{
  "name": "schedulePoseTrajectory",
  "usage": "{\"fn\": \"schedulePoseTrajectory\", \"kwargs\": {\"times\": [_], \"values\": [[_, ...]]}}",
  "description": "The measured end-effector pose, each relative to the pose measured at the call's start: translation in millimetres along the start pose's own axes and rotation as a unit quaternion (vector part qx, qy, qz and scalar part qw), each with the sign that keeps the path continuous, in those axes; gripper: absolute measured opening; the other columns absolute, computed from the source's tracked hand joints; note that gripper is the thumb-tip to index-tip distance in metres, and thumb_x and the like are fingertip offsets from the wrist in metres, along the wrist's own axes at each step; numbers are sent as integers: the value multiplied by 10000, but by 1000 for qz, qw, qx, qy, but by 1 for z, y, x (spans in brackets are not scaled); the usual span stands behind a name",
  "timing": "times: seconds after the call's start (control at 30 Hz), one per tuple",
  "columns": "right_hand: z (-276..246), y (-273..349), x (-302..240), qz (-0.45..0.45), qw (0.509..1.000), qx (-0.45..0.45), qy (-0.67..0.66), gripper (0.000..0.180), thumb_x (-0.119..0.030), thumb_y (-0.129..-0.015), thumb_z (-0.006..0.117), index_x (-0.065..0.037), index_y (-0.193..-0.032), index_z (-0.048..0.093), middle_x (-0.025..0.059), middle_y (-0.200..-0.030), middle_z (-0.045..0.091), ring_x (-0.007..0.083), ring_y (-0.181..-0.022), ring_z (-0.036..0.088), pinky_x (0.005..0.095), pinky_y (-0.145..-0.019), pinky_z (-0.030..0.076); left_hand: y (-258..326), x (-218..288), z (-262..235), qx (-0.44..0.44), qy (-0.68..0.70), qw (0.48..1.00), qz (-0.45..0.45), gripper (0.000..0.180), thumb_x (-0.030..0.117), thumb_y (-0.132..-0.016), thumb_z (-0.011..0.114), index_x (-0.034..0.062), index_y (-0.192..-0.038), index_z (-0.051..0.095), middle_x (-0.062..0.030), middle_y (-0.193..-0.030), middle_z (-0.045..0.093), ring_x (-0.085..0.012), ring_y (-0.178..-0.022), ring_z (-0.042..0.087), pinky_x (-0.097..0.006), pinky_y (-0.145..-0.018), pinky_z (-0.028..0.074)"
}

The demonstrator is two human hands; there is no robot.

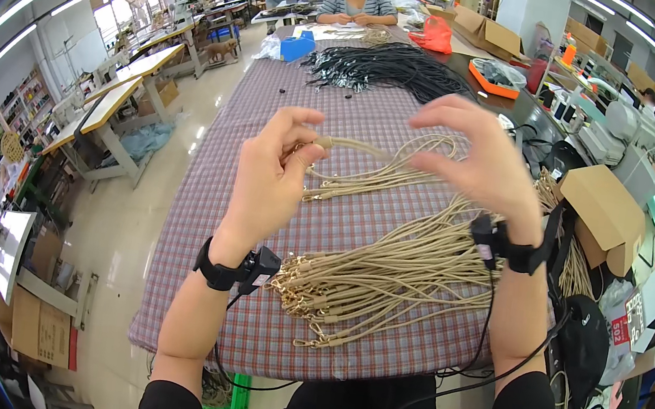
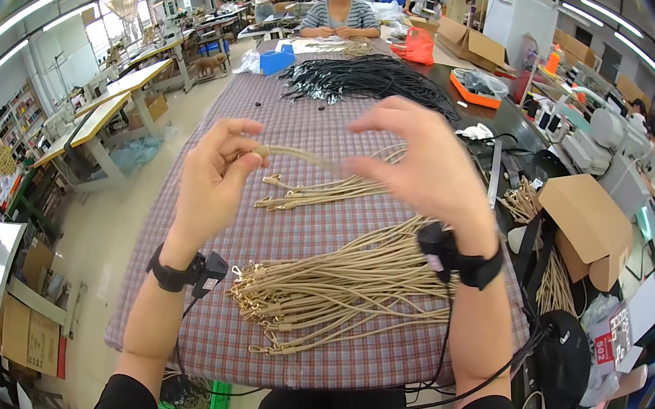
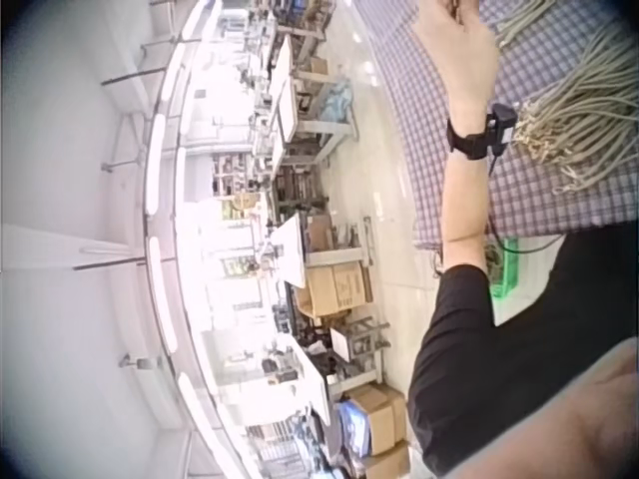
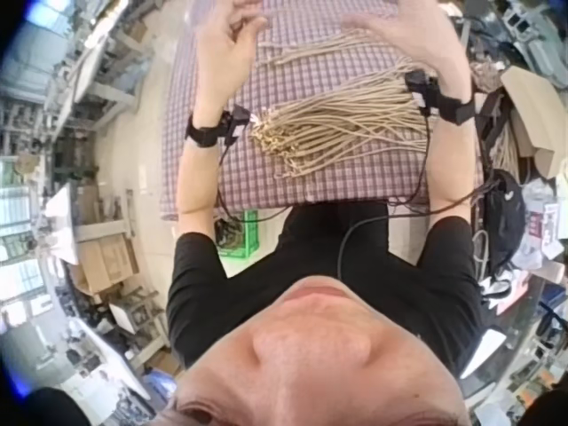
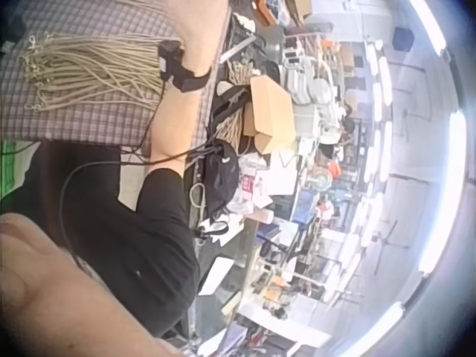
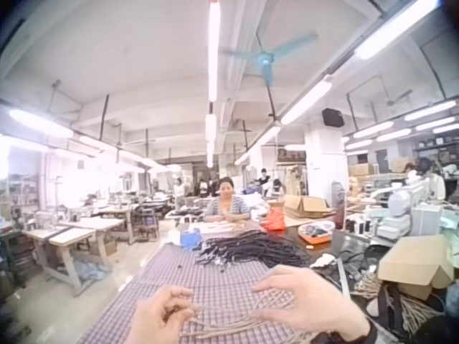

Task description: The person attaches small metal clips to the ends of beige cords. They pick up a cord, slide a clip onto the end, and place the finished item on the table. The process is repeated for multiple cords throughout the clip.

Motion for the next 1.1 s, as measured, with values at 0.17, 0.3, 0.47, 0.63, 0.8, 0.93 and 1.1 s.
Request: {"fn": "schedulePoseTrajectory", "kwargs": {"times": [0.17,0.3,0.47,0.63,0.8,0.93,1.1], "values": [[71,-3,-22,89,977,-2,-194,264,-59,-906,811,21,-1153,765,164,-1027,757,301,-892,745,367,-819,587,8,7,10,-5,-54,998,40,252,-75,-1017,613,6,-1254,637,-146,-952,770,-262,-862,765,-359,-785,567],[75,1,-27,61,985,51,-156,198,-4,-939,752,26,-1135,768,168,-982,752,288,-801,726,372,-718,560,6,14,17,-23,-51,998,43,199,-63,-1013,622,1,-1201,638,-175,-956,743,-300,-849,735,-385,-758,543],[70,0,-28,70,984,26,-163,162,4,-915,775,8,-1077,782,140,-917,736,256,-726,686,372,-670,538,9,16,19,-39,-88,994,47,84,-32,-1028,625,-14,-1108,638,-180,-931,708,-299,-837,700,-386,-743,525],[66,5,-19,50,980,74,-178,120,-30,-909,801,12,-1019,780,116,-842,725,214,-684,653,338,-636,507,12,7,24,-76,-6,997,-25,53,27,-1074,618,-18,-1090,642,-105,-883,673,-180,-785,619,-333,-707,491],[66,1,-24,69,975,42,-207,82,-27,-911,794,7,-983,772,100,-839,712,198,-678,626,332,-627,478,11,-2,16,-90,141,984,-60,101,86,-1116,591,13,-1093,657,48,-845,572,-38,-764,479,-253,-658,407],[55,-3,-23,51,985,16,-161,101,6,-916,792,4,-1015,774,62,-868,707,139,-706,622,291,-626,479,9,1,14,-113,154,979,-64,110,80,-1119,576,8,-1092,655,46,-844,581,-34,-760,481,-246,-656,399],[54,-4,-26,36,989,-3,-147,117,30,-905,794,-2,-1018,789,48,-880,700,125,-718,634,275,-621,486,10,4,15,-89,112,990,-3,83,45,-1107,592,4,-1099,663,31,-880,636,-22,-777,506,-232,-658,397]]}}
Point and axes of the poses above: each hand's wrist, its own y-axis away from the middle knuckle, its own z-axis out of the palm, x = y × z, the point moved 6 cm from there along -y, towards the middle knuckle
